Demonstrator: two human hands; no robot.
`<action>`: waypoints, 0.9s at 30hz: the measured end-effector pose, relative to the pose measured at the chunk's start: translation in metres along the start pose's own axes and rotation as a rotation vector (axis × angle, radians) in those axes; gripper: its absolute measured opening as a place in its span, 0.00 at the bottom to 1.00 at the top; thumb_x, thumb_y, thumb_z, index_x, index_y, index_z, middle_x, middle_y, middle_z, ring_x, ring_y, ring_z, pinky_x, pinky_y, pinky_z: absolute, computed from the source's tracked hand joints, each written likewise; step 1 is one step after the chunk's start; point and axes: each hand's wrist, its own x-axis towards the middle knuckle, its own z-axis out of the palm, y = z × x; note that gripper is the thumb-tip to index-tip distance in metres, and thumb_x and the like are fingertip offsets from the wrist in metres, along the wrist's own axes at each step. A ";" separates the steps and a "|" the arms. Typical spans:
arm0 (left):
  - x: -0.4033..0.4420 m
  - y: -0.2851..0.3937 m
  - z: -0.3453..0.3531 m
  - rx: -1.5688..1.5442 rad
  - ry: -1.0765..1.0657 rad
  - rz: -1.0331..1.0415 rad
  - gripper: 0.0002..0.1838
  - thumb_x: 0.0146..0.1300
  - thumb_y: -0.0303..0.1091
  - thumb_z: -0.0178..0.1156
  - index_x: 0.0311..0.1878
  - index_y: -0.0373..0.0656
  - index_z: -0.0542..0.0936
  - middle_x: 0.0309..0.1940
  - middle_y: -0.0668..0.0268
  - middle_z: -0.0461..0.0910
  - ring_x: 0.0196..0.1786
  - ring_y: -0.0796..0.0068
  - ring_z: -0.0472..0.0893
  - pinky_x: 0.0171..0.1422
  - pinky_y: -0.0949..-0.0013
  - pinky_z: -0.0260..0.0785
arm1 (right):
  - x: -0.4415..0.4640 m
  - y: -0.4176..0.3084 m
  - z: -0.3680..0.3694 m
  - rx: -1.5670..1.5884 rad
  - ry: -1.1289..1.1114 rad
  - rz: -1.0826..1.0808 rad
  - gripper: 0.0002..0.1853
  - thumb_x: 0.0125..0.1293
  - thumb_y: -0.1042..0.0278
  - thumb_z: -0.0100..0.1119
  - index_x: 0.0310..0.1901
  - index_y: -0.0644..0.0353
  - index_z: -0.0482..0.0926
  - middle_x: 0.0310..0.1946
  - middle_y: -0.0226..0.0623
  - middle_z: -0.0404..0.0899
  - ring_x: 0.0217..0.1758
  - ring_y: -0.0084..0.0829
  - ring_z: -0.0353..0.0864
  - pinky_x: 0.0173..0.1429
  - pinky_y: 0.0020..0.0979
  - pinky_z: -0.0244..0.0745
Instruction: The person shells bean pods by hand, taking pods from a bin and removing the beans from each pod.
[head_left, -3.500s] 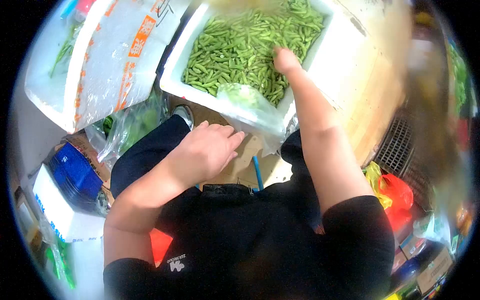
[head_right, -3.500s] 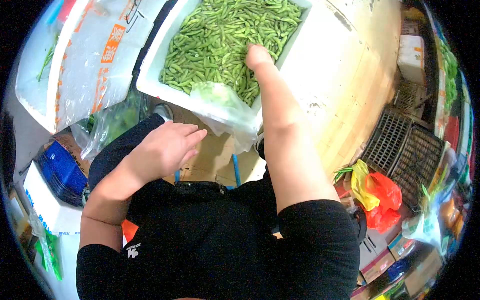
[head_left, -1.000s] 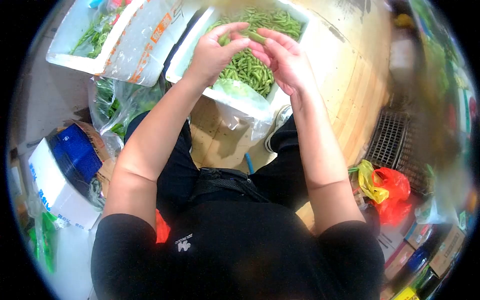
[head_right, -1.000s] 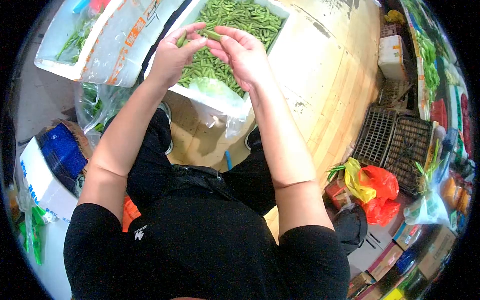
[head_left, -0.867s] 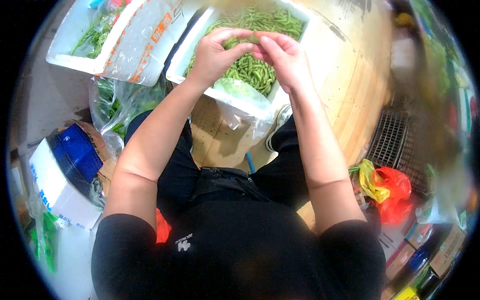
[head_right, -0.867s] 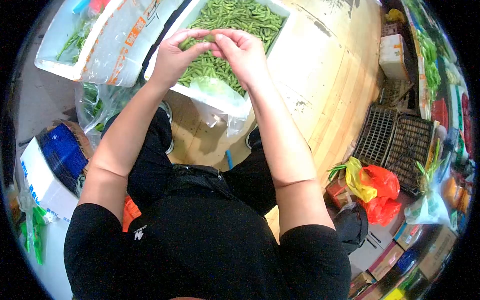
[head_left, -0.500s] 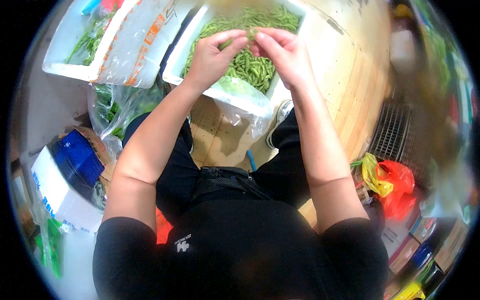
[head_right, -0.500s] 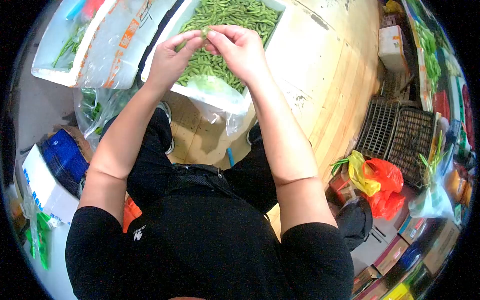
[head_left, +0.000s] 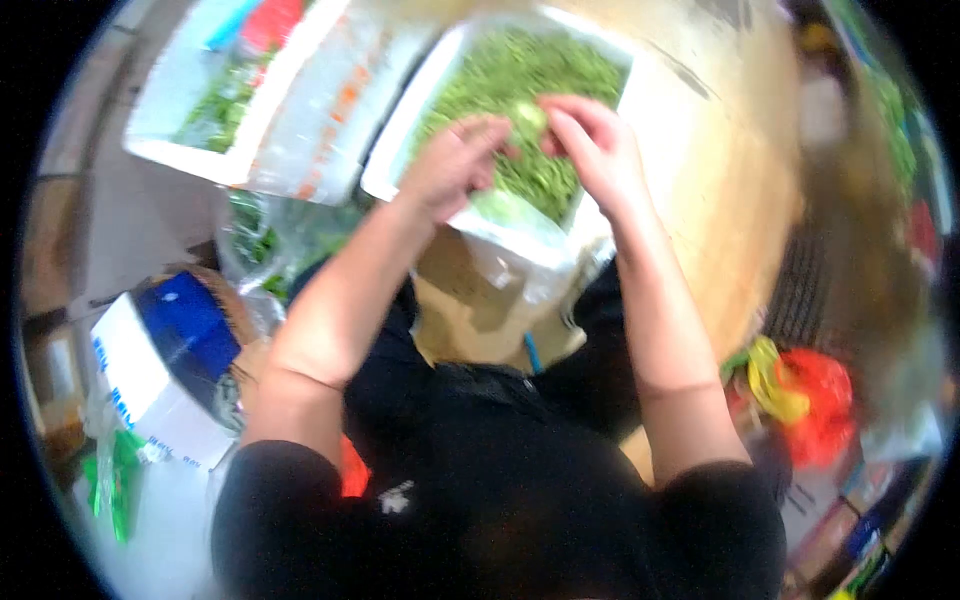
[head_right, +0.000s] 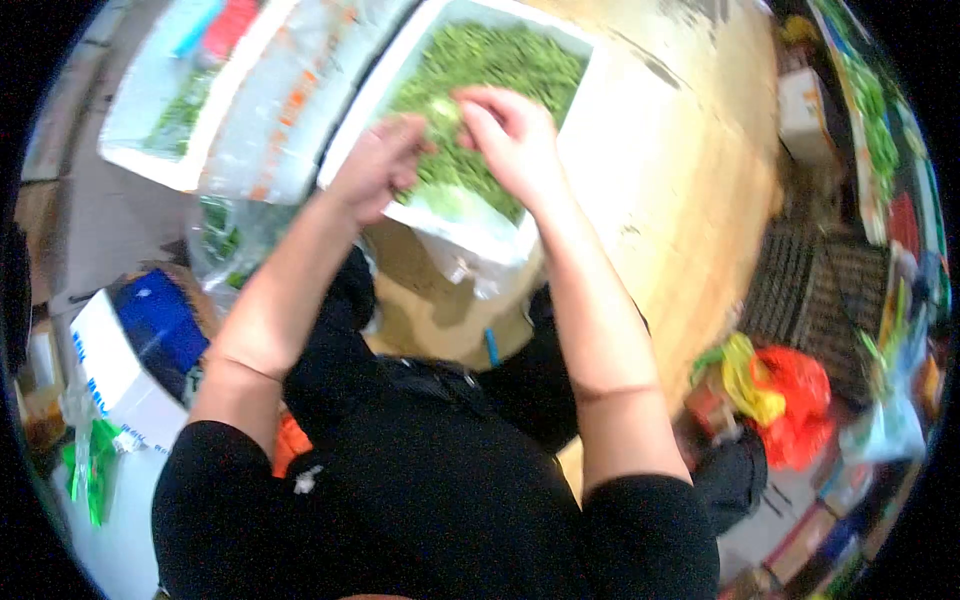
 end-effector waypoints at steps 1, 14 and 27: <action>0.002 -0.005 -0.004 0.033 0.028 -0.047 0.11 0.60 0.41 0.57 0.37 0.44 0.75 0.25 0.69 0.77 0.15 0.88 0.63 0.17 0.82 0.54 | -0.001 0.001 -0.001 -0.069 0.004 -0.018 0.12 0.63 0.70 0.52 0.45 0.66 0.76 0.31 0.32 0.77 0.29 0.19 0.74 0.36 0.21 0.72; -0.009 0.122 -0.071 -0.746 0.421 0.183 0.10 0.61 0.39 0.55 0.36 0.42 0.72 0.22 0.69 0.73 0.15 0.87 0.66 0.17 0.86 0.61 | -0.027 -0.014 -0.010 -0.709 -0.227 -0.333 0.11 0.56 0.71 0.52 0.39 0.62 0.78 0.36 0.48 0.78 0.41 0.46 0.76 0.46 0.38 0.71; -0.027 0.101 0.004 -0.753 0.474 0.180 0.11 0.64 0.32 0.47 0.40 0.32 0.70 0.35 0.59 0.72 0.39 0.63 0.74 0.55 0.56 0.67 | -0.045 -0.019 -0.033 -0.694 -0.169 -0.448 0.11 0.57 0.71 0.50 0.40 0.63 0.78 0.36 0.48 0.78 0.41 0.46 0.76 0.46 0.38 0.71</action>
